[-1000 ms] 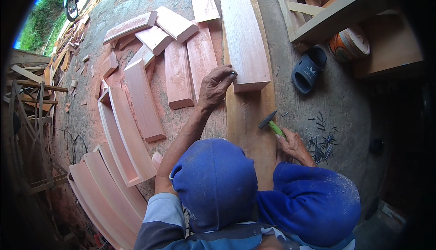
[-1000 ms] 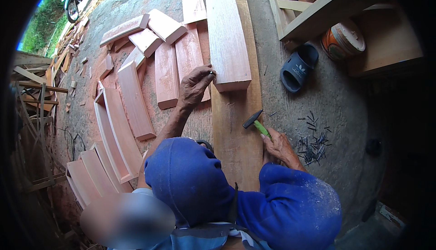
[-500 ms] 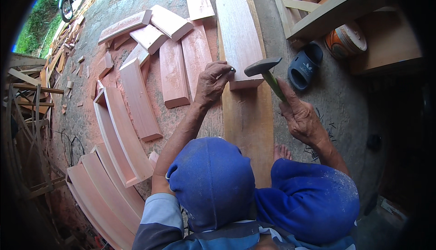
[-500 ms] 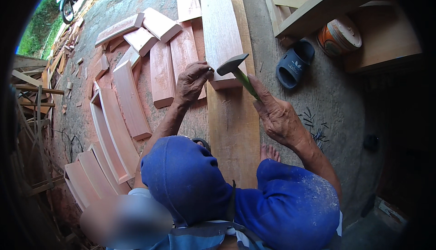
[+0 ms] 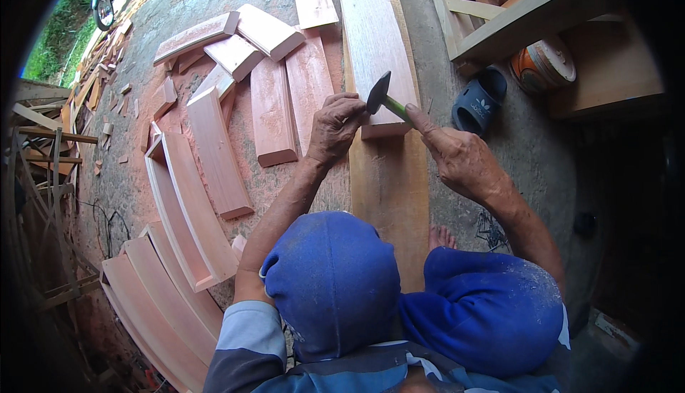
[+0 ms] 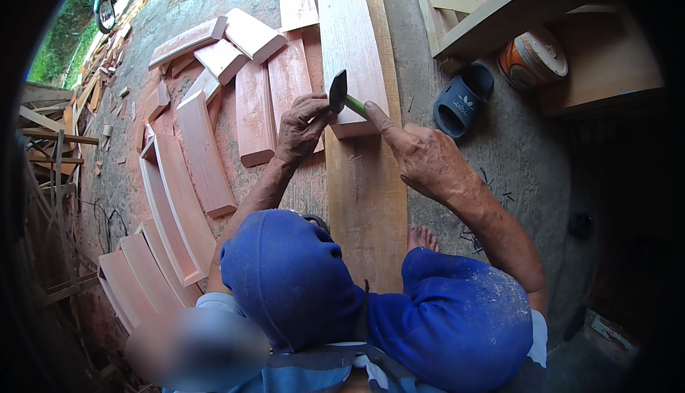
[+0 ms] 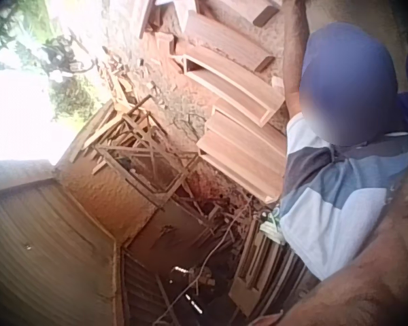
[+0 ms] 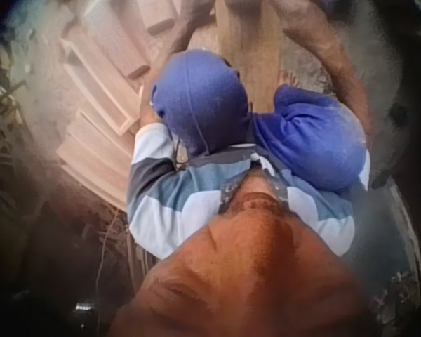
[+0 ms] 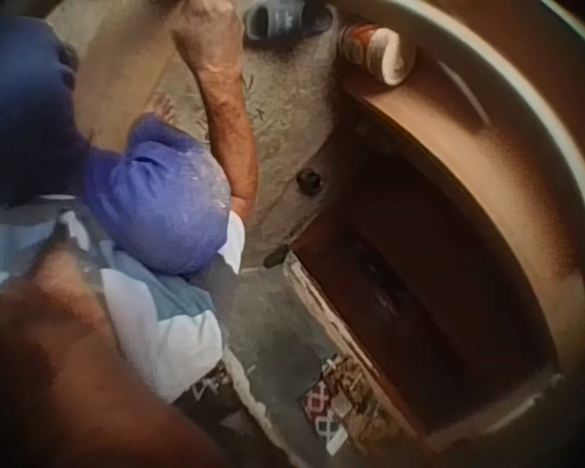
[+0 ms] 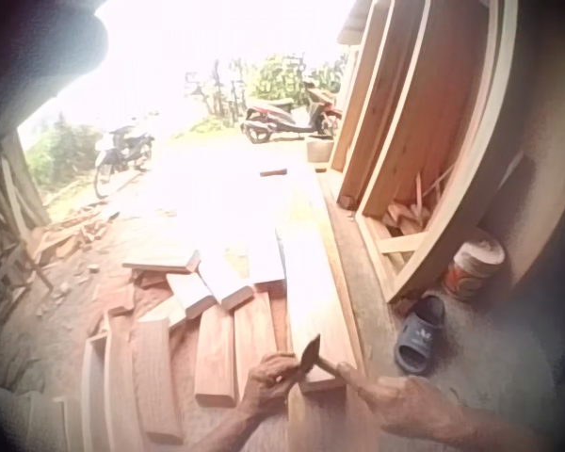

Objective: The person assembles small wooden boxes by aligning pre-cut planks and hammering nails to join the corners. They repeatedly pick up planks, position them into rectangular frames, and drive nails with a hammer to secure the joints.

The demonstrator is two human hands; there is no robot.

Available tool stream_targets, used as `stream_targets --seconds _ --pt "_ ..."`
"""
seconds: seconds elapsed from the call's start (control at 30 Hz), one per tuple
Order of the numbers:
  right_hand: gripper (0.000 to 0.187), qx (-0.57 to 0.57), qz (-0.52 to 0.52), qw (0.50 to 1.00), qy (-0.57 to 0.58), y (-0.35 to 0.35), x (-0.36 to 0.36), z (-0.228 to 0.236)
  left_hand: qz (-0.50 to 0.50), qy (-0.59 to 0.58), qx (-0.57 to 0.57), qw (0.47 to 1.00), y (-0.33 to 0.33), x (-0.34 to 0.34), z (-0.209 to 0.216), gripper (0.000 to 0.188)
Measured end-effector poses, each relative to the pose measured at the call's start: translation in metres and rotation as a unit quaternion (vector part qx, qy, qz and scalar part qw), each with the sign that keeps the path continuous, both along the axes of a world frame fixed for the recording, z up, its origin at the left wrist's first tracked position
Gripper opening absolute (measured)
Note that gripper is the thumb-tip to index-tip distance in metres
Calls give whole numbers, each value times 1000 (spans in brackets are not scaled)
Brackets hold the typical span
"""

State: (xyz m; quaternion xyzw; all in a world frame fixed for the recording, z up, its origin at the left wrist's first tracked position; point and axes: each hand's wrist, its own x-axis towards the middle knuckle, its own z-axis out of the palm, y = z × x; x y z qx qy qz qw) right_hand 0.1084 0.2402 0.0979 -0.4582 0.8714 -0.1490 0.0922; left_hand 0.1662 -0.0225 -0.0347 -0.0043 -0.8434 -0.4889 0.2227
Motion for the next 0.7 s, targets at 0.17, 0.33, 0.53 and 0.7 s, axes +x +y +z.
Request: stream_targets --seconds 0.17,0.33,0.53,0.7 --pt "62 -222 2 975 -14 -4 8 25 2 -14 6 1000 -2 3 -1 15" --pt "58 8 -15 1000 2 -2 3 2 3 9 10 1000 5 -1 0 13" --pt "59 -321 -5 947 -26 -9 13 38 61 -61 384 919 -11 -24 8 41" --pt "60 -39 -4 999 29 5 6 5 -42 -262 362 894 -4 -44 -9 51"
